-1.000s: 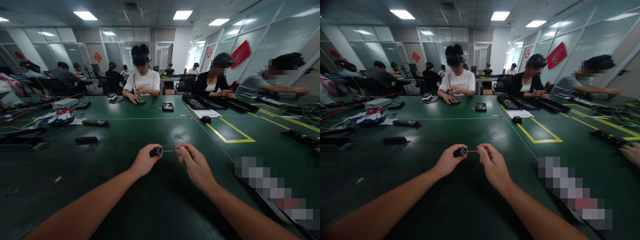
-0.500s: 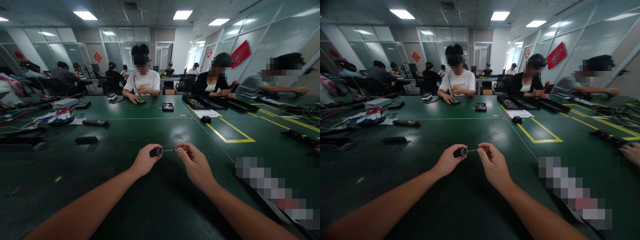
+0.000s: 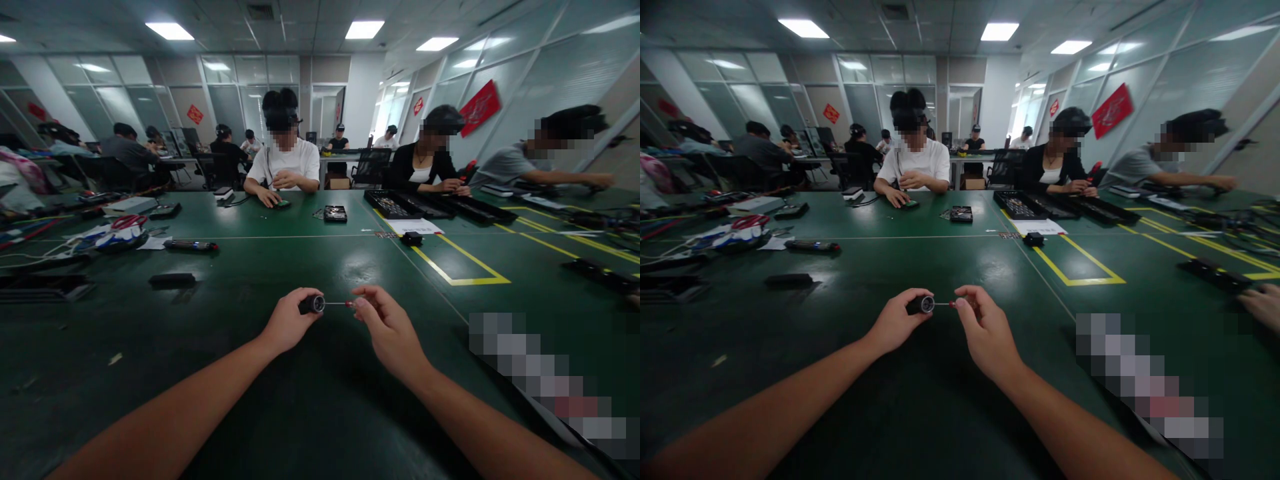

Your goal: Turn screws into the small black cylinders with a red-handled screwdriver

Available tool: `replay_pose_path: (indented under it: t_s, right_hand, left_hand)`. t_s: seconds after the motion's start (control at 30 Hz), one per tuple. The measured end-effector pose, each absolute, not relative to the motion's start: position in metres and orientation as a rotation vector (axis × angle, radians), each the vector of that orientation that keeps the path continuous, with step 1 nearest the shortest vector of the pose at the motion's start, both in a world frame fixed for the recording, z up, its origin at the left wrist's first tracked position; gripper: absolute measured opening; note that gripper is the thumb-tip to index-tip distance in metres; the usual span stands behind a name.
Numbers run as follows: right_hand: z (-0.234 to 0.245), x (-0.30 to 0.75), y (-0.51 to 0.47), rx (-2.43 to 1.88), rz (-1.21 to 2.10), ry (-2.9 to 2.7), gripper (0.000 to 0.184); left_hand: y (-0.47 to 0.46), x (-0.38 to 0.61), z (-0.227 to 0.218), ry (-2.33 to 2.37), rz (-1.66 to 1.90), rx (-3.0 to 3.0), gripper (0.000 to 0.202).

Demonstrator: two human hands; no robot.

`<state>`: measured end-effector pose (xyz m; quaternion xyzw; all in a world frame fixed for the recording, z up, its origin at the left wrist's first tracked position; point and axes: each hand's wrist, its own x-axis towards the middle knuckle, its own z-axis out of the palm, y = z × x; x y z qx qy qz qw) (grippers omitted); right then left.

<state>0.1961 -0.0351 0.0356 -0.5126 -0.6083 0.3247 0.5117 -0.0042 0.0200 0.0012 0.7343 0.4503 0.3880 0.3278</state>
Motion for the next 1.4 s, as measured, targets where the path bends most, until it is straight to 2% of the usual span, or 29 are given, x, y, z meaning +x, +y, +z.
replay_pose_path:
  t_s: [0.13,0.3,0.47,0.63,0.83,1.07,1.4]
  right_hand:
    - [0.035,0.196,-0.034,-1.213,0.760,-1.459,0.025]
    - [0.032,0.196,-0.034,-1.167,0.890,-1.468,0.029]
    - [0.034,0.195,-0.036,-1.193,0.801,-1.513,0.033]
    - [0.032,0.195,-0.034,-1.173,0.764,-1.429,0.024]
    - [0.023,0.193,-0.030,-1.159,0.771,-1.344,0.030]
    - [0.022,0.204,-0.011,-1.004,1.268,-0.749,0.031]
    - [0.017,0.200,-0.012,-1.042,0.987,-0.980,0.035]
  left_hand:
    - [0.020,-0.004,0.003,1.180,1.008,1.928,0.033]
    - [0.020,-0.004,0.001,1.188,1.028,1.929,0.033]
    - [0.021,-0.004,0.000,1.177,1.031,1.939,0.035]
    - [0.021,-0.005,-0.001,1.183,1.026,1.932,0.034]
    - [0.019,-0.003,0.000,1.153,1.020,1.995,0.036]
    - [0.024,-0.009,0.010,1.128,1.027,2.258,0.034]
    - [0.023,-0.010,-0.002,1.124,1.016,2.207,0.040]
